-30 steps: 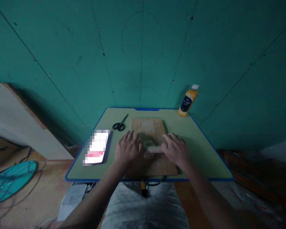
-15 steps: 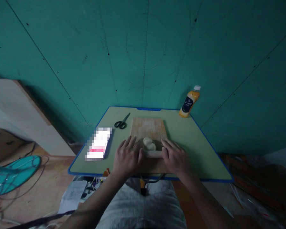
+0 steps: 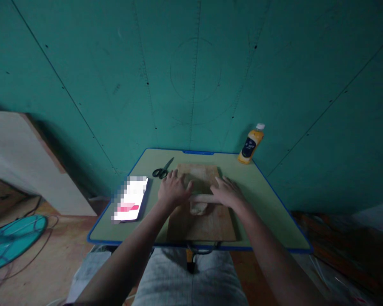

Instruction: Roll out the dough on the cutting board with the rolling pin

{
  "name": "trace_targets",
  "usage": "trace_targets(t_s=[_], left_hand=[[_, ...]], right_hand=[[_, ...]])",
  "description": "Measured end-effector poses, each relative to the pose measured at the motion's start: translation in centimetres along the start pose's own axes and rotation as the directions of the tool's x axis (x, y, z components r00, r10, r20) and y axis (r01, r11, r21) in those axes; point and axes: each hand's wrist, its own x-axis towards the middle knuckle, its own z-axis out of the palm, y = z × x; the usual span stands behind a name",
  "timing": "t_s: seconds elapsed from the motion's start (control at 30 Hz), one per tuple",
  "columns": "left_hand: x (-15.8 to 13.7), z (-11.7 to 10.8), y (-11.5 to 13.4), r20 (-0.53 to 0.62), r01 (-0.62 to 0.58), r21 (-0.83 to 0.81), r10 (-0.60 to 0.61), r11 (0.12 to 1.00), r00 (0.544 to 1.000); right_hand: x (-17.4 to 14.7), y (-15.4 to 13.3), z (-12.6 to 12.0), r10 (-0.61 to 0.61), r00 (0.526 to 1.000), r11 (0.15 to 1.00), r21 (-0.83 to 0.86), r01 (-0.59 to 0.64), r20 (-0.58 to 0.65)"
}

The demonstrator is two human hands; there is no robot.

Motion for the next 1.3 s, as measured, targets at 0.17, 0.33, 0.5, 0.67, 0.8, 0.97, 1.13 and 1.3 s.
trace_targets(t_s=[0.17,0.33,0.5,0.67,0.8,0.97,1.13,1.3], left_hand=[[1.9,0.3,-0.4,0.021,0.040,-0.012,-0.039,0.999,0.999],[3.5,0.7,-0.7,0.052,0.055,-0.009,-0.055,0.998,0.997],[4.2,1.2,-1.0,0.056,0.081,-0.043,-0.078,0.996,0.995],[4.5,1.6,-1.2,0.036,0.057,-0.046,-0.055,0.997,0.998],[4.7,1.9,-1.3,0.043,0.039,-0.041,-0.037,0.998,0.998],[4.4,2.0,-1.0,0.065,0.136,-0.022,-0.134,0.990,0.989],[3.1,1.6,-0.6,0.046,0.176,0.029,-0.177,0.984,0.983],[0.9,1.1,-0.3,-0.031,0.109,0.082,-0.106,0.991,0.994]], right_hand=[[2.1,-0.3,-0.4,0.072,0.997,0.997,0.037,-0.072,-0.008],[3.3,-0.5,-0.8,0.110,0.994,0.994,-0.019,-0.111,-0.012],[4.1,-0.9,-1.0,0.128,0.988,0.989,-0.066,-0.133,-0.081],[4.8,-0.9,-0.8,0.146,0.986,0.987,-0.055,-0.151,-0.081],[5.1,-0.9,-0.8,0.132,0.986,0.988,-0.063,-0.139,-0.100],[4.3,-0.7,-0.2,0.106,0.975,0.990,-0.069,-0.122,-0.198],[2.8,-0.5,0.6,0.068,0.956,0.996,-0.038,-0.083,-0.287],[0.9,-0.7,0.7,0.059,0.944,0.997,-0.019,-0.069,-0.326]])
